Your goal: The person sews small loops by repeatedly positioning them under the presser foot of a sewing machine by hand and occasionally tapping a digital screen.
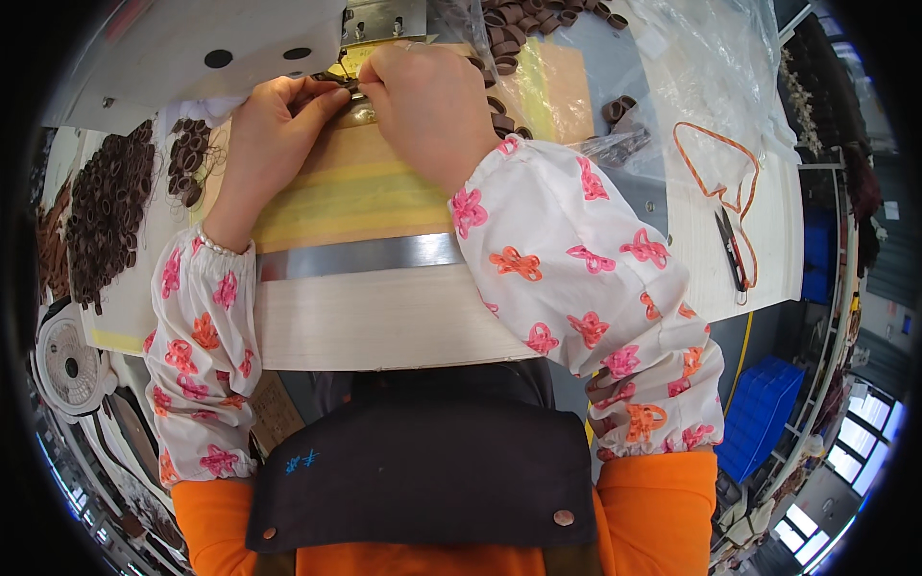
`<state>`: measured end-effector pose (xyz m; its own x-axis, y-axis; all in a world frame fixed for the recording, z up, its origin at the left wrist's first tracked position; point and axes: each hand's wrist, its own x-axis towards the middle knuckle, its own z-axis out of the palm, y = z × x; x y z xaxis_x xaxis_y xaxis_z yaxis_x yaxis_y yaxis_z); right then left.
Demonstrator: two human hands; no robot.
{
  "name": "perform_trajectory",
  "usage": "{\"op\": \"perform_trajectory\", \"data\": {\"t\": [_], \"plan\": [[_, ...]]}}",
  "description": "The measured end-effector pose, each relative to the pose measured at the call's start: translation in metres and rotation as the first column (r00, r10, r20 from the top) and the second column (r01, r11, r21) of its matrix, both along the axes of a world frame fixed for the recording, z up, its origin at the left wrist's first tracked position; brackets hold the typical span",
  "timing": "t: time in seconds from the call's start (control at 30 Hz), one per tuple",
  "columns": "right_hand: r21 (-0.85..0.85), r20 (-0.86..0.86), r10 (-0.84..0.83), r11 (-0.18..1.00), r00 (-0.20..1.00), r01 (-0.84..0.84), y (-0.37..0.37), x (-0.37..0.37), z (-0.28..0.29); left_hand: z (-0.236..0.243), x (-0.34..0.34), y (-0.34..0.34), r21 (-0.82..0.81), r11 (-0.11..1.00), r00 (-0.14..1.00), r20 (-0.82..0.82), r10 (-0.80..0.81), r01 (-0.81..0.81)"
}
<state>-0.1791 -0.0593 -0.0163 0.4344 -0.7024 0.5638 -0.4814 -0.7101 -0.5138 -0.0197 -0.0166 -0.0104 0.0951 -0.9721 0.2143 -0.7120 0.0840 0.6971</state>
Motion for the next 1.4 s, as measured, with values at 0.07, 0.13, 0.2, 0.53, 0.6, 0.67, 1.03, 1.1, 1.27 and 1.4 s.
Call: {"op": "perform_trajectory", "data": {"t": [0.07, 0.13, 0.2, 0.53, 0.6, 0.67, 1.03, 1.1, 1.27, 1.4], "plan": [[0.021, -0.003, -0.001, 1.0, 1.0, 0.001, 0.001, 0.001, -0.002, 0.0, 0.0, 0.002, 0.013, 1.0, 1.0, 0.007, 0.02, -0.02], [-0.011, -0.009, -0.016, 1.0, 1.0, 0.016, 0.002, 0.0, -0.001, -0.003, 0.0, 0.001, 0.007, 1.0, 1.0, 0.006, 0.018, -0.018], [-0.035, -0.056, -0.031, 0.999, 0.998, 0.029, 0.004, -0.007, 0.002, -0.003, -0.001, 0.001, 0.001, 1.0, 1.0, 0.004, 0.014, -0.014], [0.034, -0.098, -0.105, 0.994, 0.99, 0.108, 0.006, -0.003, 0.007, 0.004, -0.001, 0.001, 0.017, 1.0, 1.0, -0.002, -0.025, 0.025], [0.031, -0.097, -0.098, 0.994, 0.99, 0.102, 0.01, 0.0, 0.009, 0.008, 0.001, 0.003, 0.006, 0.999, 0.998, 0.031, -0.048, 0.048], [0.001, -0.091, -0.11, 0.994, 0.99, 0.111, 0.014, -0.004, 0.015, 0.018, 0.0, 0.006, 0.11, 0.991, 0.996, -0.046, -0.072, 0.077], [-0.297, -0.192, 0.183, 0.926, 0.964, -0.234, 0.035, -0.007, 0.012, 0.01, 0.007, 0.018, 0.173, 0.886, 0.884, -0.282, -0.374, 0.43], [-0.316, -0.247, 0.192, 0.911, 0.95, -0.266, 0.04, -0.008, 0.014, 0.012, 0.006, 0.02, 0.187, 0.877, 0.875, -0.305, -0.377, 0.443], [-0.309, -0.245, 0.198, 0.912, 0.949, -0.27, 0.042, -0.009, 0.014, 0.012, 0.005, 0.019, 0.213, 0.856, 0.857, -0.341, -0.386, 0.471], [-0.165, -0.164, 0.22, 0.955, 0.962, -0.247, 0.04, -0.005, 0.011, 0.014, 0.009, 0.019, 0.211, 0.892, 0.891, -0.32, -0.323, 0.399]]}}
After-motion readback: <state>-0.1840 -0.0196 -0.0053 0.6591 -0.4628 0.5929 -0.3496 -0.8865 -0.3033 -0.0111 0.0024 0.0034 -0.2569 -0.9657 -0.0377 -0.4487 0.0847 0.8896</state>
